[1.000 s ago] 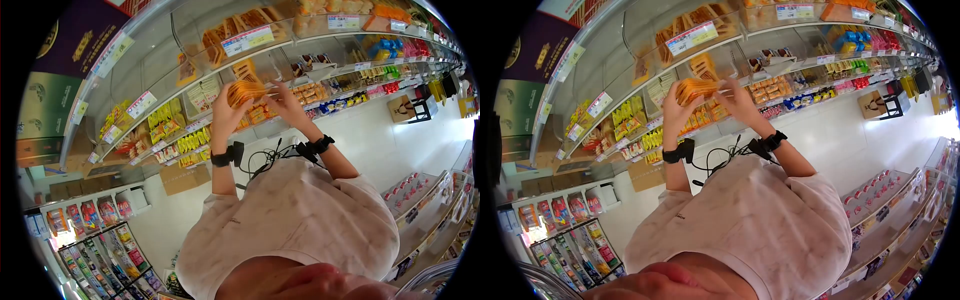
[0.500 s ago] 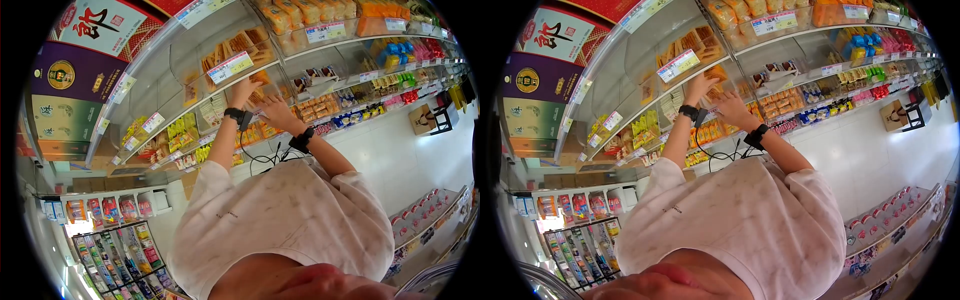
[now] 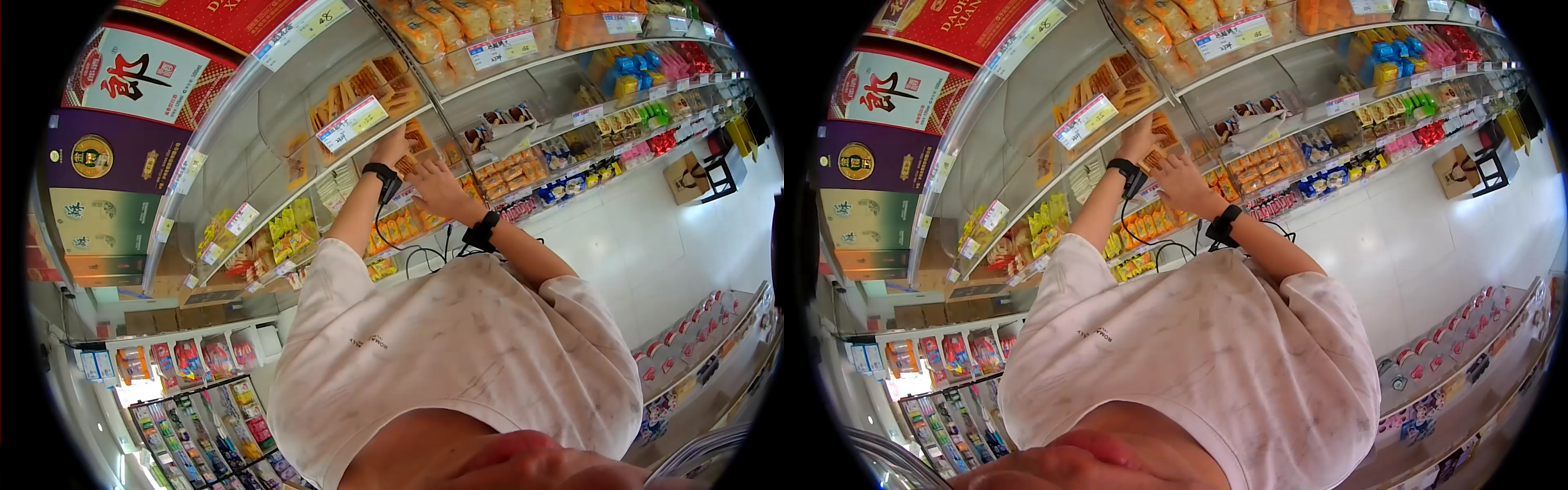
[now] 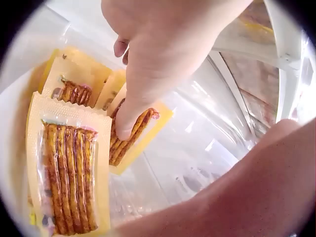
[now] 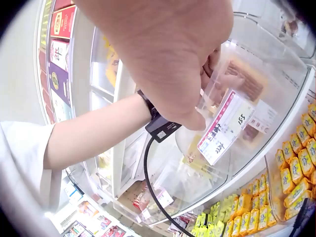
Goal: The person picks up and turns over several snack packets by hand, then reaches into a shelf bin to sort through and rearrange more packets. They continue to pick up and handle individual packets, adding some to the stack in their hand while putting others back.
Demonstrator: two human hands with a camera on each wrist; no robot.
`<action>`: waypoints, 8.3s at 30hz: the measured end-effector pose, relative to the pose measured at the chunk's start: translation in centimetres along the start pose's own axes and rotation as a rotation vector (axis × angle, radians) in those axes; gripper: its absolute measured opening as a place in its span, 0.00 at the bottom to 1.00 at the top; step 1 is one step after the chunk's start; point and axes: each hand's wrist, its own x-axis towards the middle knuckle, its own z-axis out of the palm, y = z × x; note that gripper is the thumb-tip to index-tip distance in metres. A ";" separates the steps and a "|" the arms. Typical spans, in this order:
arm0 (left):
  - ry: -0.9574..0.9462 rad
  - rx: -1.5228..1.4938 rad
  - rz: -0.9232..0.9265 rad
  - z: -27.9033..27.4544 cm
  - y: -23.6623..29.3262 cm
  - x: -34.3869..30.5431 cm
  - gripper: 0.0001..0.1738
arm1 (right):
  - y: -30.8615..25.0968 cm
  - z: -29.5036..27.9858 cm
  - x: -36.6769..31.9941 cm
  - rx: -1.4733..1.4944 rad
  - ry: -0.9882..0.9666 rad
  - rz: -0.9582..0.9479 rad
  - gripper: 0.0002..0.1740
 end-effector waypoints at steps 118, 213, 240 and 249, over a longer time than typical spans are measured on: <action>0.079 0.251 -0.119 1.5 -5.1 -3.7 0.35 | 10.6 3.5 13.4 -0.185 -0.463 -0.087 0.25; 0.149 0.037 0.073 3.1 -2.1 -7.0 0.29 | 9.3 3.7 9.5 -0.281 -0.508 -0.082 0.41; 0.418 0.222 -0.141 3.0 -1.9 -7.2 0.46 | 8.4 4.1 10.1 -0.376 -0.213 0.032 0.38; 0.466 0.150 -0.105 3.7 -2.3 -7.4 0.40 | 8.1 3.6 9.7 -0.399 -0.214 -0.083 0.53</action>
